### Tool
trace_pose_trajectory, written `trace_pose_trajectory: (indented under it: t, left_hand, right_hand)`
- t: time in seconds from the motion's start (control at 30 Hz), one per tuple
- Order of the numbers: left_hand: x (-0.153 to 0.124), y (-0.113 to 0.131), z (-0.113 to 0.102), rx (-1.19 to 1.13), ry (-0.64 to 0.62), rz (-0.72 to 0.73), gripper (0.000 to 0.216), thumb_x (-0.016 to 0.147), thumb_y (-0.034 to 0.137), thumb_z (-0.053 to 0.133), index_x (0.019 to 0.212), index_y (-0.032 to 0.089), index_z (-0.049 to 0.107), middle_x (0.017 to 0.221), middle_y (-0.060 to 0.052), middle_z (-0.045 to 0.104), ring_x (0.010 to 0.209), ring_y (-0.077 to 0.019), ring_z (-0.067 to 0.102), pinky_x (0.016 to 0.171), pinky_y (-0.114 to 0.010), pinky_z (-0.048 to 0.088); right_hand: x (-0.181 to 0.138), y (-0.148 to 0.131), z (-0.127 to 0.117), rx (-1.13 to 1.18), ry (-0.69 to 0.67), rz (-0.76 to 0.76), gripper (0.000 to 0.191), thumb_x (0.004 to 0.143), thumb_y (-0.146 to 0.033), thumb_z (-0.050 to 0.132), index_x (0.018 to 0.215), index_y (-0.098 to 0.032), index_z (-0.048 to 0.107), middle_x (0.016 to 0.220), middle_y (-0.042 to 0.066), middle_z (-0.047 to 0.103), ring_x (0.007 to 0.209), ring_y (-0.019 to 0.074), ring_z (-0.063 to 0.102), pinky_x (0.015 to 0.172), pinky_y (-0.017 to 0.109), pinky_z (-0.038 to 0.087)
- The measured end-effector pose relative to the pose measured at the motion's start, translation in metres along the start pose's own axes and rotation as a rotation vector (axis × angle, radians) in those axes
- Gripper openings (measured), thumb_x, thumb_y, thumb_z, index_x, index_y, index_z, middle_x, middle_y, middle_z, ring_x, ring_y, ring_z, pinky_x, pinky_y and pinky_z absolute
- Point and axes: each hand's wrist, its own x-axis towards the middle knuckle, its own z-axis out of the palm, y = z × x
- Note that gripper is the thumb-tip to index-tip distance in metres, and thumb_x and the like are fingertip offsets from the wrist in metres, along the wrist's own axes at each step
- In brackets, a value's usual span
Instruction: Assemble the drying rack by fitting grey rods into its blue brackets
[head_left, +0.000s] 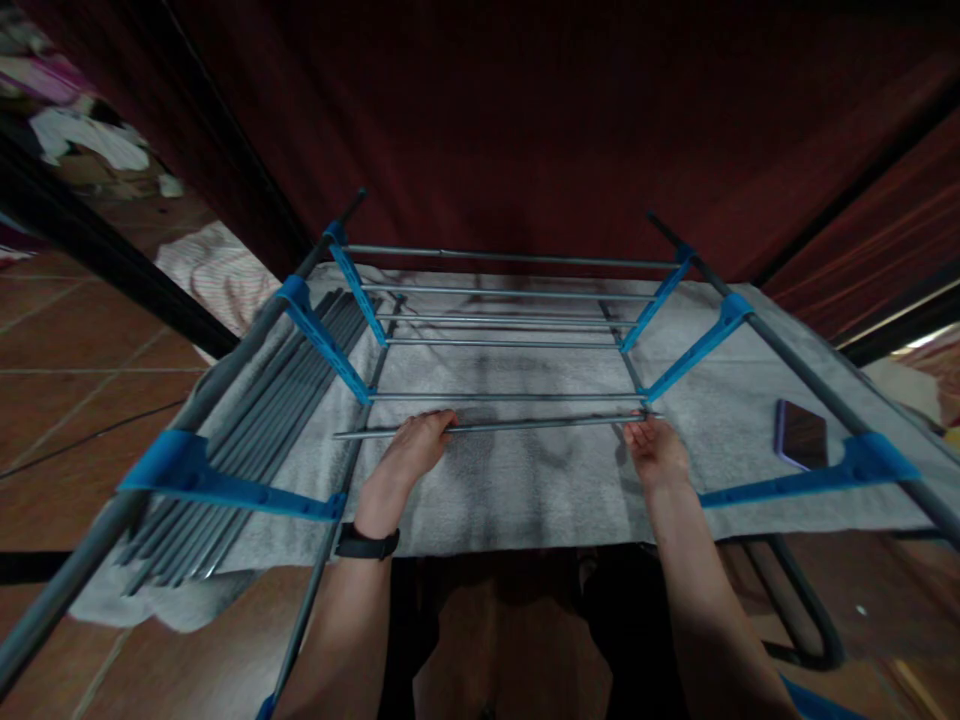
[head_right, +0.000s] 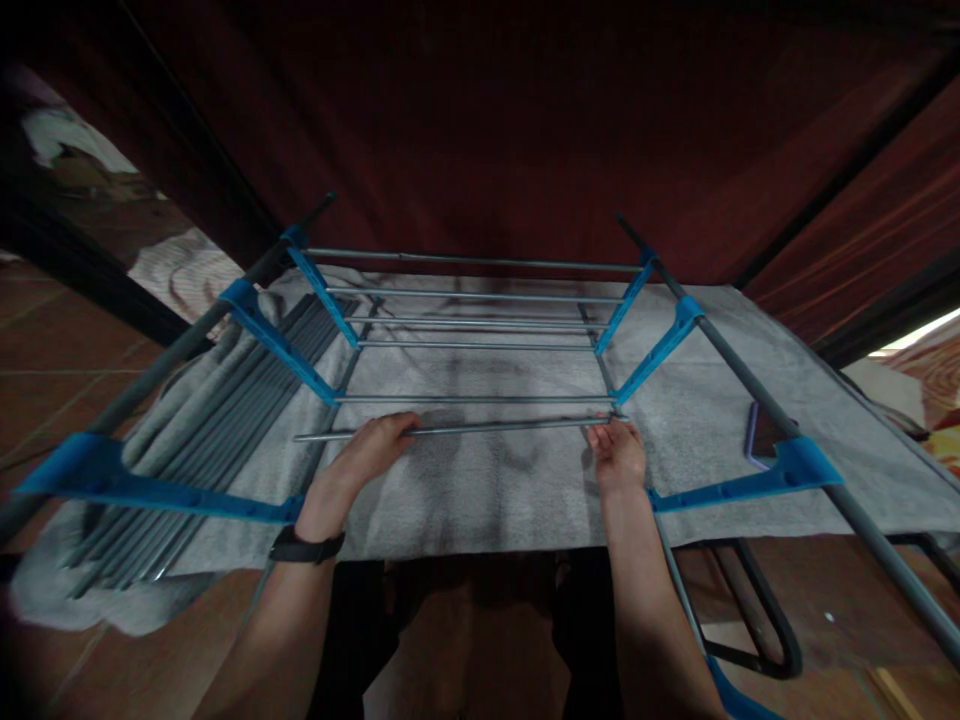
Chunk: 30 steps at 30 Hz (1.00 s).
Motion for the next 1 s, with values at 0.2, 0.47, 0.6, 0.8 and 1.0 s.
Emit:
trace_pose_trajectory:
  t: [0.2,0.47,0.6,0.8,1.0]
  left_hand:
    - [0.005,0.017,0.007,0.049,-0.014,0.049,0.020,0.085,0.012,0.059,0.097,0.023,0.070,0.099,-0.007,0.076,0.096,-0.0229,0.070,0.089,-0.033,0.051]
    - [0.003,0.048,0.032,0.263,0.064,0.168,0.028,0.092,0.004,0.043,0.102,0.016,0.067,0.098,-0.012,0.073,0.096,-0.0254,0.068,0.090,-0.041,0.048]
    - [0.002,0.061,0.039,0.281,0.116,0.178,0.028,0.092,0.004,0.045,0.107,0.015,0.066,0.103,-0.013,0.071,0.100,-0.0253,0.066,0.094,-0.043,0.045]
    - [0.001,0.080,0.044,0.282,0.119,0.191,0.027,0.093,0.007,0.045,0.106,0.016,0.067,0.103,-0.011,0.071,0.098,-0.0234,0.063,0.091,-0.040,0.046]
    - [0.003,0.085,0.050,0.273,0.122,0.207,0.028,0.093,0.006,0.044,0.104,0.013,0.068,0.101,-0.013,0.069,0.099,-0.0255,0.063,0.091,-0.041,0.044]
  right_hand:
    - [0.011,-0.001,-0.013,-0.002,0.068,-0.068,0.042,0.074,-0.009,0.060,0.106,-0.032,0.046,0.076,-0.009,0.068,0.061,0.0086,0.065,0.064,0.022,0.056]
    - [0.022,-0.009,-0.023,-0.022,0.124,-0.080,0.036,0.070,-0.003,0.055,0.094,-0.028,0.048,0.068,-0.007,0.065,0.048,0.0087,0.057,0.056,0.023,0.056]
    - [0.026,-0.012,-0.027,-0.039,0.101,-0.091,0.032,0.070,-0.002,0.055,0.088,-0.026,0.047,0.065,-0.007,0.063,0.047,0.0083,0.055,0.055,0.023,0.056]
    - [0.031,-0.011,-0.030,-0.036,0.107,-0.117,0.033,0.070,-0.002,0.059,0.087,-0.026,0.044,0.069,-0.007,0.064,0.045,0.0069,0.053,0.051,0.020,0.053]
    - [0.030,-0.011,-0.033,-0.040,0.116,-0.131,0.036,0.073,0.000,0.056,0.093,-0.027,0.045,0.074,-0.006,0.065,0.044,0.0063,0.050,0.047,0.018,0.051]
